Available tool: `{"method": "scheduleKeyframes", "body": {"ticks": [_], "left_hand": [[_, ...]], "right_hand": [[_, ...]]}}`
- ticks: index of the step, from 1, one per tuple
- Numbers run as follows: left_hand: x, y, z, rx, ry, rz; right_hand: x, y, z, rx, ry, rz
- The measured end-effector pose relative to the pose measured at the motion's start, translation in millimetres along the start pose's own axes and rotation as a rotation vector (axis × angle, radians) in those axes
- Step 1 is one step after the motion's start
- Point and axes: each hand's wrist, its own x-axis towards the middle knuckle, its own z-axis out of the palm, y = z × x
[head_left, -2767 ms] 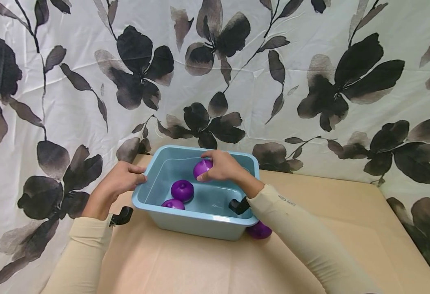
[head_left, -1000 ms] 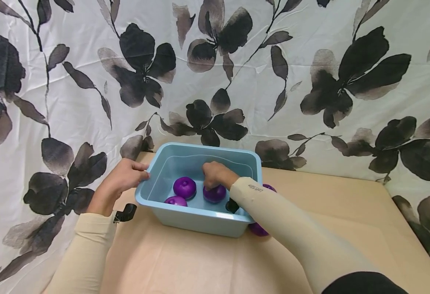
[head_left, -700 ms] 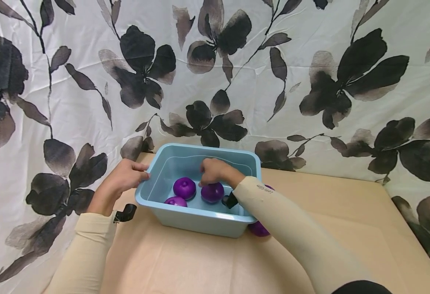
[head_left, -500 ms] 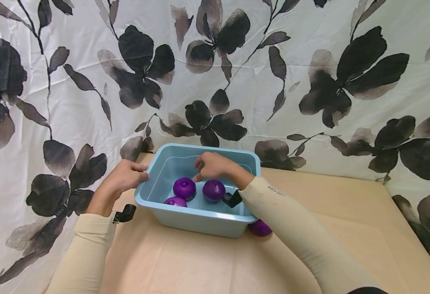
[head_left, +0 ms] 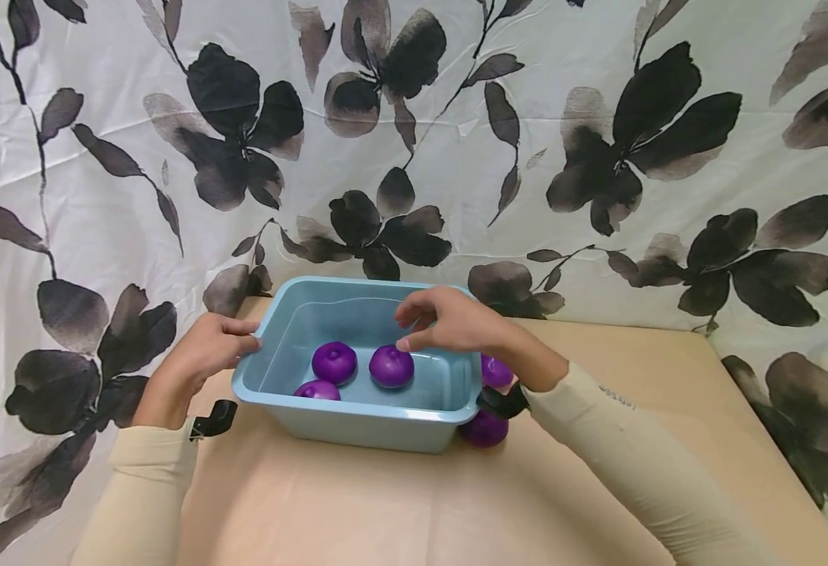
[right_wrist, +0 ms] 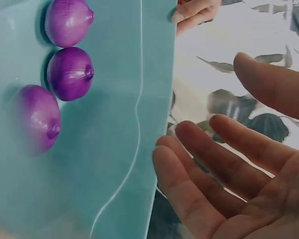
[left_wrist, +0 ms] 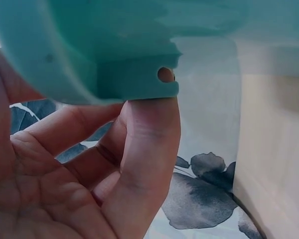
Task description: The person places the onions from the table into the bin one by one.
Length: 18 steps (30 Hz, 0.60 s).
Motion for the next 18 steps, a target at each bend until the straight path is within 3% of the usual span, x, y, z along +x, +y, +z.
{"method": "scheduleKeyframes", "body": {"ticks": [9,15,18], "left_hand": [[-0.7,-6.1,-1.6,-0.024,-0.019,-0.004],[0.4,-5.2,-1.2,-0.029,-0.009,-0.002],[2.2,-3.3,-0.3,-0.032,-0.002,-0.002]], "right_hand": [[-66,27,0.5,0.05,0.223,-0.038],[-94,67,10.8,0.029,0.359,-0.013],[-100,91,23.4,-0.012,0.384,0.04]]}}
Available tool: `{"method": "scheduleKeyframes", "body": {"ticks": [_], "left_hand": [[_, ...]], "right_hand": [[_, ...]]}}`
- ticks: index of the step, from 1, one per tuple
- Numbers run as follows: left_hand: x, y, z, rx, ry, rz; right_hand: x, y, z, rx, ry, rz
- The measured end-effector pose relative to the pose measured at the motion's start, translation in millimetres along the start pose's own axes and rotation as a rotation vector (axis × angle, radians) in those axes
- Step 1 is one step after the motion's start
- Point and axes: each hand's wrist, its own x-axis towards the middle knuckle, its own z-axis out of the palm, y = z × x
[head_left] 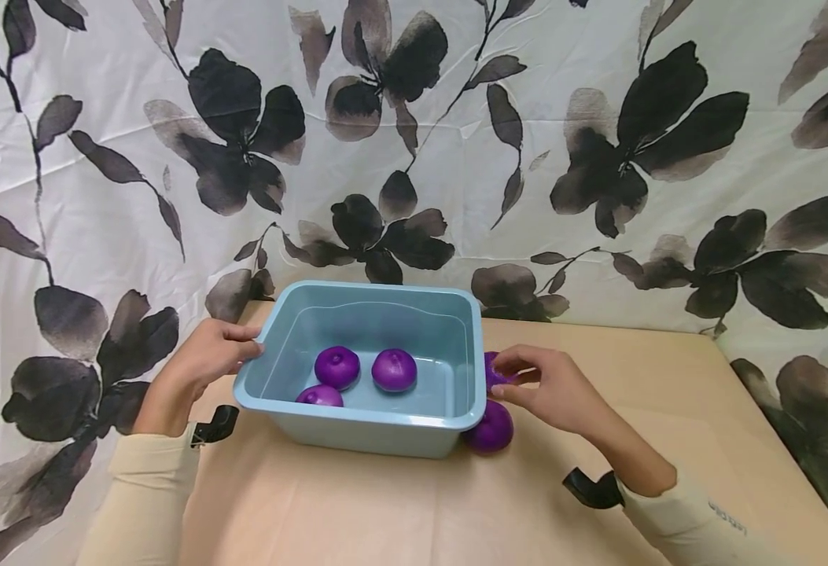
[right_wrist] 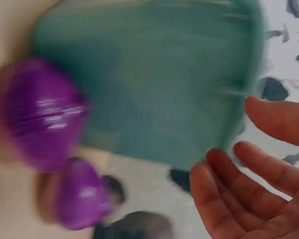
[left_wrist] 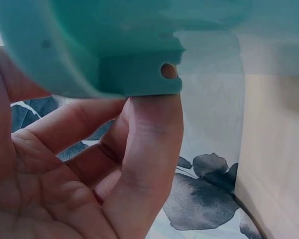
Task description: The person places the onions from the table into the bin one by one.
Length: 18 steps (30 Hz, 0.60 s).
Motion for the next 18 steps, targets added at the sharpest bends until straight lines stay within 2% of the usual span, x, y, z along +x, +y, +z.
{"method": "scheduleKeyframes", "body": {"ticks": [4,9,13,18], "left_hand": [[-0.1,0.2,1.0,-0.005,-0.004,0.002],[-1.8,0.0,0.6,-0.003,-0.008,0.002],[-3.4,-1.3,-1.7,0.008,0.005,-0.007],[-1.0,-0.5,-0.8,0.006,0.007,0.001]], "right_hand": [[-12,28,22.9,-0.13,0.014,0.073],[-22,49,56.3,-0.284,-0.003,0.133],[-25,56,78.7,-0.326,-0.011,0.112],[-28,58,89.3,-0.328,0.038,0.1]]}}
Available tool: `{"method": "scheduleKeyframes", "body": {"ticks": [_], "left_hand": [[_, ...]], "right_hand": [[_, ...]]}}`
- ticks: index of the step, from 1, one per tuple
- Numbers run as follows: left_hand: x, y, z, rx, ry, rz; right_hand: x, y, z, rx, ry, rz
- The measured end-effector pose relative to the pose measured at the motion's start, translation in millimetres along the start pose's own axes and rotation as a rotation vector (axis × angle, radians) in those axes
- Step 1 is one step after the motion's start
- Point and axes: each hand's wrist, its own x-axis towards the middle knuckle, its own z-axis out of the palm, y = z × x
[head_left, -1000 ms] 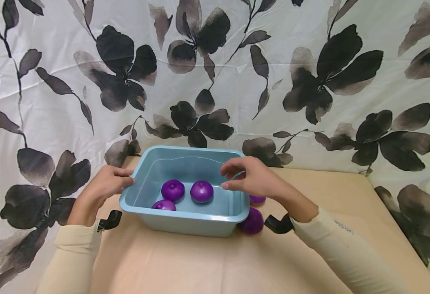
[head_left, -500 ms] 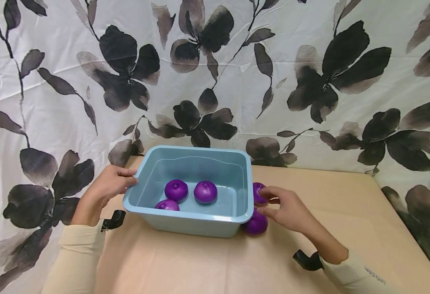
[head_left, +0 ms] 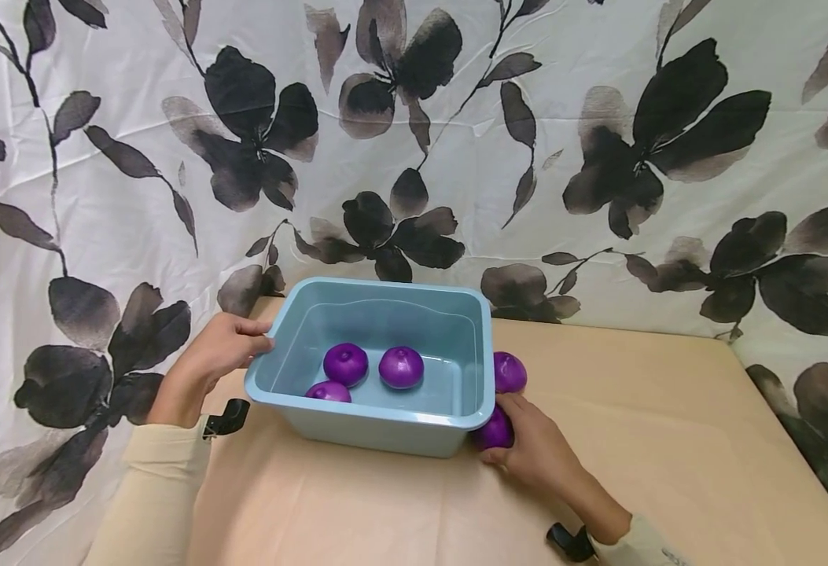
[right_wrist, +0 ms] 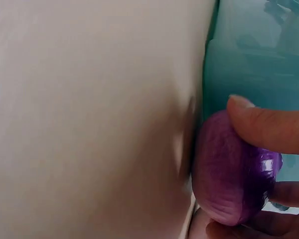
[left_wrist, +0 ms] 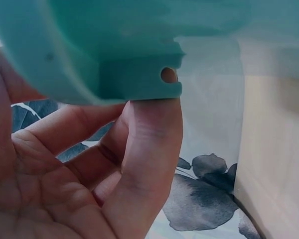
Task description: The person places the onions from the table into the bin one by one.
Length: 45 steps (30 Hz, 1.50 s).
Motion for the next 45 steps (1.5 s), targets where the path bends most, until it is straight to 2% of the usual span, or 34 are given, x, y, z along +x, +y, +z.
{"method": "scheduleKeyframes", "body": {"ticks": [12,21,29,32,39,45], "left_hand": [[2.1,0.4,0.0,0.005,0.01,0.007],[3.2,1.9,1.3,0.017,0.01,0.004],[2.1,2.2,1.4,0.019,0.016,0.004],[-0.1,3.0,0.7,0.023,0.015,0.008],[-1.9,3.2,0.1,0.024,0.014,0.013],[-1.4,2.6,-0.1,0.022,0.009,0.005]], "right_hand": [[-7,-3,-14.0,0.148,-0.046,0.144],[-18,-12,-44.9,0.298,-0.034,0.15],[-32,-27,-77.1,0.313,-0.04,0.177],[-37,-32,-88.2,0.325,-0.037,0.16],[-44,-40,-111.5,0.387,-0.012,0.034],[-45,-48,-127.6,0.392,-0.023,-0.011]]}}
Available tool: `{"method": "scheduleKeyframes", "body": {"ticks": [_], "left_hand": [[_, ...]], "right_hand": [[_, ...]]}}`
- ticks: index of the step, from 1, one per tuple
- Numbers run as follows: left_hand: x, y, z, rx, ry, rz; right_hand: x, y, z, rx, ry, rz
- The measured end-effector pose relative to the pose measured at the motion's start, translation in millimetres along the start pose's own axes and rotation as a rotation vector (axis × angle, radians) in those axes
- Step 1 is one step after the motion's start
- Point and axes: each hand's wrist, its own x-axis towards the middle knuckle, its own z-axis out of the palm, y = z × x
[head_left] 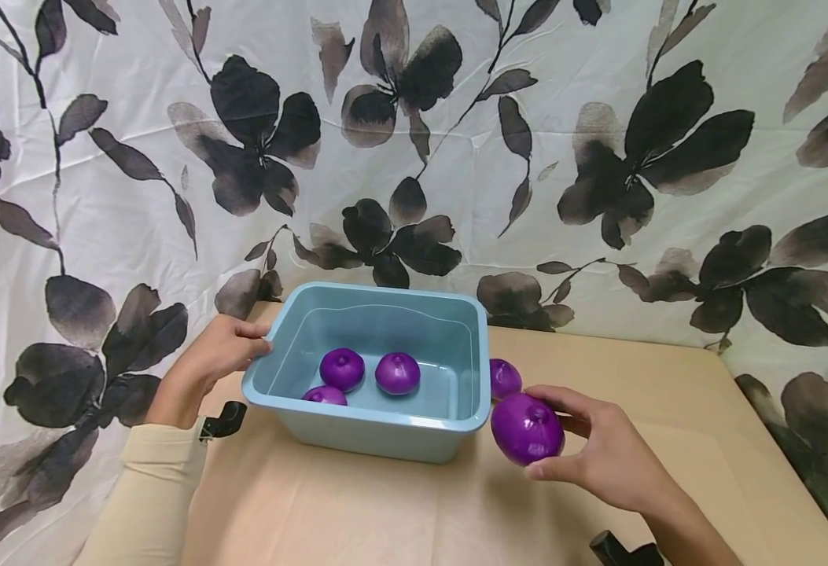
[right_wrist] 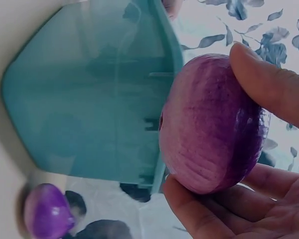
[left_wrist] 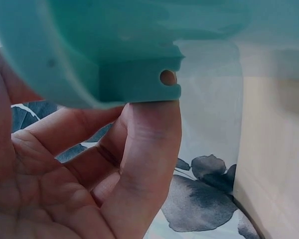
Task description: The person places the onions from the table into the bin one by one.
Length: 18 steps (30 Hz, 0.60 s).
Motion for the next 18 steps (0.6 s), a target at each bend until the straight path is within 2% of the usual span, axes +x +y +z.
{"method": "scheduleKeyframes", "body": {"ticks": [8,18], "left_hand": [[-0.6,-2.2,-0.8,0.005,0.002,0.001],[1.5,-2.5,0.0,-0.003,0.006,0.002]], "right_hand": [[12,-13,-3.6,-0.011,-0.03,-0.108],[34,-26,-1.5,0.011,-0.11,-0.156]]}}
